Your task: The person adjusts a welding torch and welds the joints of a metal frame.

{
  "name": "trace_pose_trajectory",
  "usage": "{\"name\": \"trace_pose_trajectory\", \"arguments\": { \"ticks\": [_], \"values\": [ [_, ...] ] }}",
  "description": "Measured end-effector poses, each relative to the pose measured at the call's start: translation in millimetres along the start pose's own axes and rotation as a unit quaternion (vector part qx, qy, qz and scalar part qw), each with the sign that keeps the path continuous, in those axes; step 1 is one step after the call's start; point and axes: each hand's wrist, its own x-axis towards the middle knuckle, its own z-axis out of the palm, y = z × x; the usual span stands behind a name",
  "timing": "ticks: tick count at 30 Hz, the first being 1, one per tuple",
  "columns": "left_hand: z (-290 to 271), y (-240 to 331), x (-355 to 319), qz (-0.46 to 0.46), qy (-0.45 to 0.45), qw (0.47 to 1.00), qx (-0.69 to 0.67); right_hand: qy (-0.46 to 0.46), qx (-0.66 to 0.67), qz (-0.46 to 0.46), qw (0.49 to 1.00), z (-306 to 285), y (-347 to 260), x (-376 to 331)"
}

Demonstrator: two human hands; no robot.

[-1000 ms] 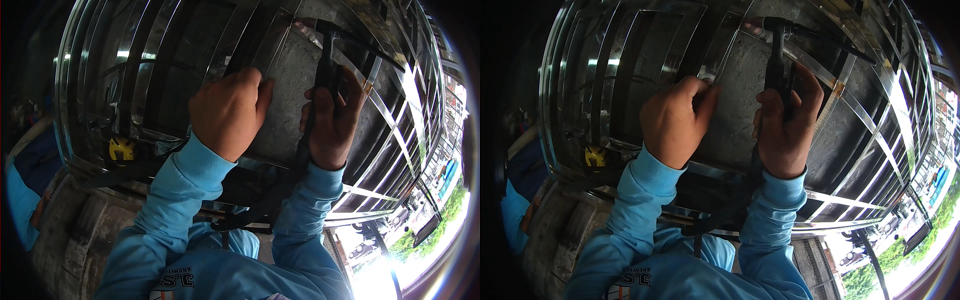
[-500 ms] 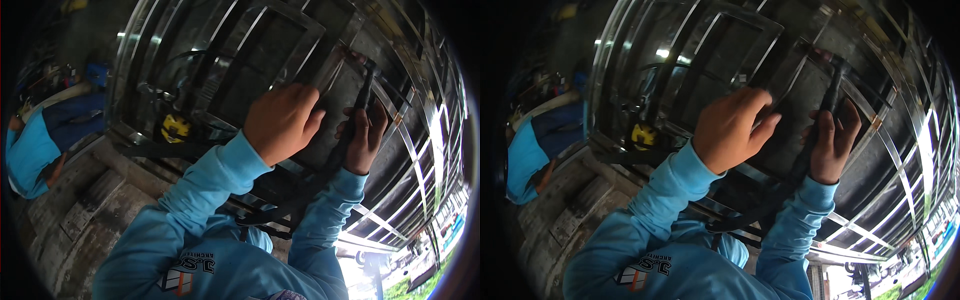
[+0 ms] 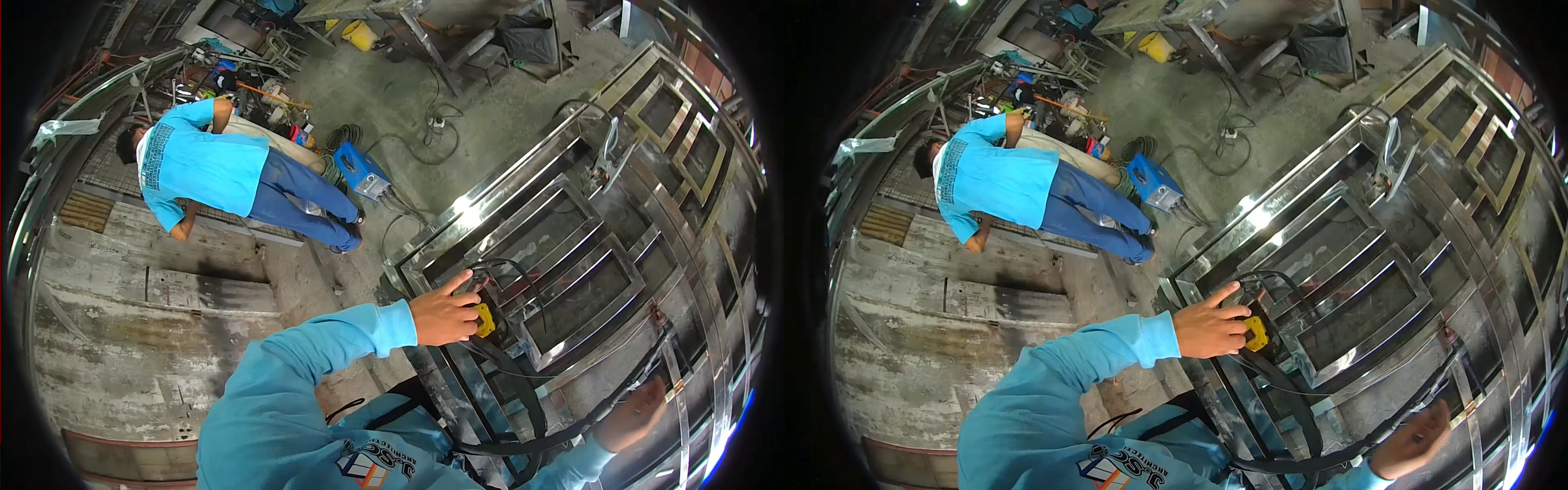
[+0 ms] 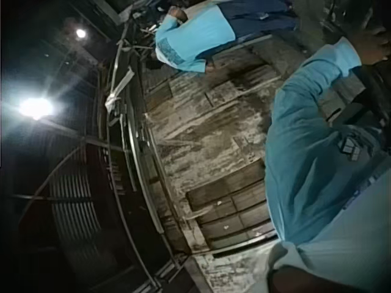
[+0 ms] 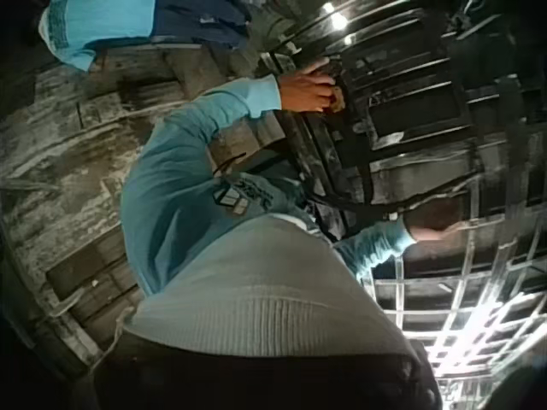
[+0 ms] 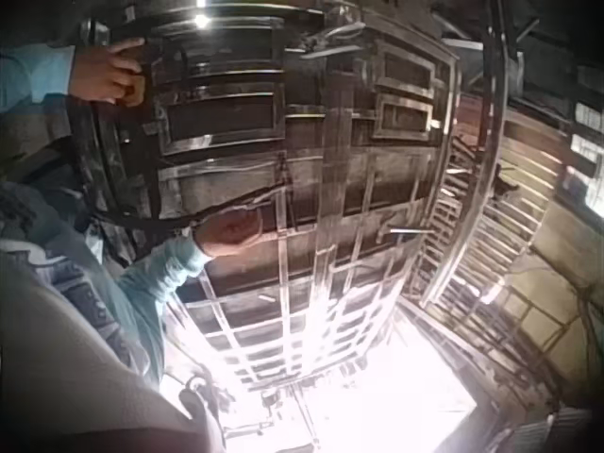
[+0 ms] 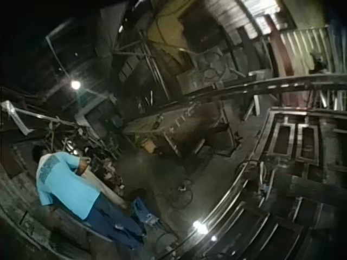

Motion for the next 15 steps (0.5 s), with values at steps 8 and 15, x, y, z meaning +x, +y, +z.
{"name": "trace_pose_trajectory", "arguments": {
  "ticks": [8,15],
  "values": [
    [-48.8,6.3,0.3,0.031,0.159,0.948,-0.272,-0.303,0.253,0.054,0.917,46.5,-114.0,-30.3],
    [-91.8,27.9,8.4,-0.042,0.166,0.770,-0.614,-0.309,0.529,0.159,0.774,17.7,-141.7,-46.3]
  ]
}}
